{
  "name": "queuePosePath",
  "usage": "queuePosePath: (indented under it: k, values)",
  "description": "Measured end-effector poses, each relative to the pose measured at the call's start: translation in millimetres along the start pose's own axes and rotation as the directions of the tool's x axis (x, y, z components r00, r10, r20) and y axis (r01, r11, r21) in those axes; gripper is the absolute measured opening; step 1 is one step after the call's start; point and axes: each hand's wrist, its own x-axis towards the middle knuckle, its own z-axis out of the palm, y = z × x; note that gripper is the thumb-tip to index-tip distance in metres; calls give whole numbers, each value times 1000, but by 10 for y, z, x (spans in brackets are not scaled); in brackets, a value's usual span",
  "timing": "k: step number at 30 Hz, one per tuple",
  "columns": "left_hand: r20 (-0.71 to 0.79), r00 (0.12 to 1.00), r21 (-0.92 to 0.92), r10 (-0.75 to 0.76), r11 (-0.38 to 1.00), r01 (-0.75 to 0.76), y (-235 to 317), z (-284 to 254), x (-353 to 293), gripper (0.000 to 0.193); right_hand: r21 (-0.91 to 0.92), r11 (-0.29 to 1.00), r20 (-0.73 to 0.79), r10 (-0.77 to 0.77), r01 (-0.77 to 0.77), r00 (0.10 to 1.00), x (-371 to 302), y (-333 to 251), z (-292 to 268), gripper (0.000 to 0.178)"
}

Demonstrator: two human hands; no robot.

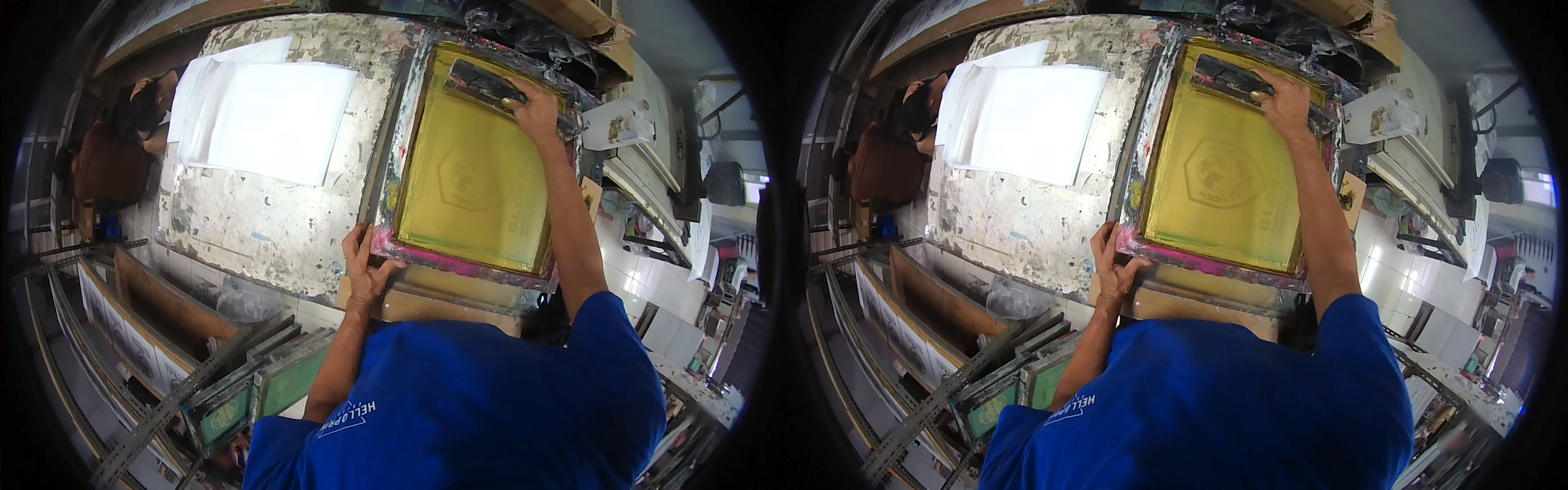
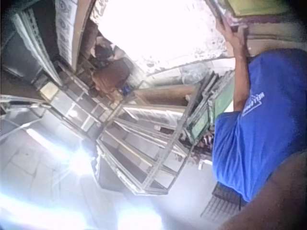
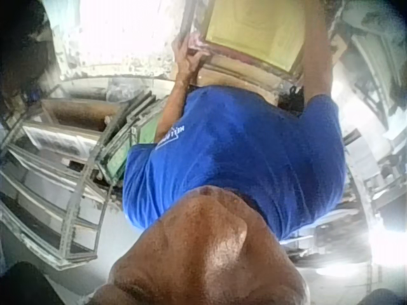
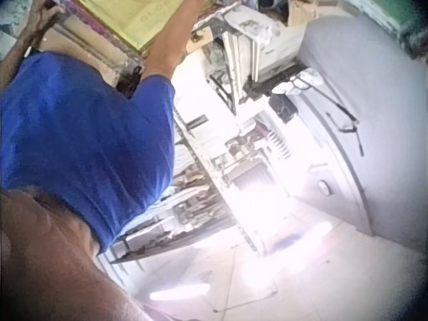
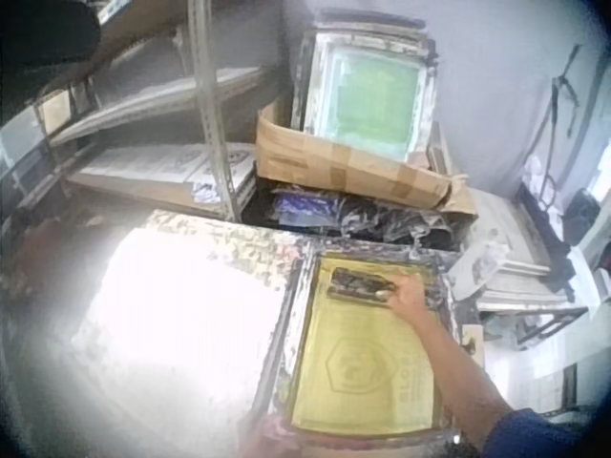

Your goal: The person performs screen printing by placing sheets of paper onto a board, lowering a mesh screen, and using a squeegee to spread ink across the surface. They lift the screen and set the printed paper aside before repeating the steps.

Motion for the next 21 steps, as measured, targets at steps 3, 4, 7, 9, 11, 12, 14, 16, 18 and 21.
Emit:
queuePosePath:
  k: [3, 4, 7, 9, 11, 12, 14, 16, 18, 21]
  values:
    - [-6, 999, -48, 40, 998, -40, -22, -10, 18, 98, 313, 932, 23, 183, -181, 983, -145, -104, -236, 56]
    - [-10, 999, -89, 36, 995, -37, -8, -5, 25, 98, 389, 889, 50, 239, -240, 970, -233, -144, -331, 57]
    - [-60, 997, -116, 56, 991, -62, 65, -25, 44, 97, 501, 783, 177, 324, -369, 929, -623, -657, -702, 60]
    - [-88, 992, -115, 88, 989, -98, 180, -77, 102, 94, 589, 663, 303, 351, -463, 886, -961, -945, -895, 59]
    - [-111, 987, -110, 114, 986, -127, 359, -169, 218, 90, 562, 774, 225, 195, -291, 955, -1313, -1199, -1009, 63]
    - [-143, 981, -107, 128, 984, -144, 476, -219, 283, 85, 451, 846, 243, 189, -283, 952, -1441, -1413, -1122, 63]
    - [-202, 967, -97, 157, 979, -179, 750, -307, 451, 76, 214, 944, 278, 187, -251, 942, -1609, -1871, -1421, 63]
    - [-249, 955, -148, 162, 968, -203, 1026, -384, 679, 72, -28, 998, 37, -56, 57, 998, -1722, -2072, -1557, 60]
    - [-286, 948, -199, 136, 960, -198, 1351, -456, 936, 68, -244, 938, -157, -287, 245, 945, -1688, -2195, -1665, 54]
    - [-332, 942, -516, 40, 829, -217, 1565, -444, 1351, 68, -292, 905, -277, -390, 310, 878, -1261, -2234, -1912, 53]
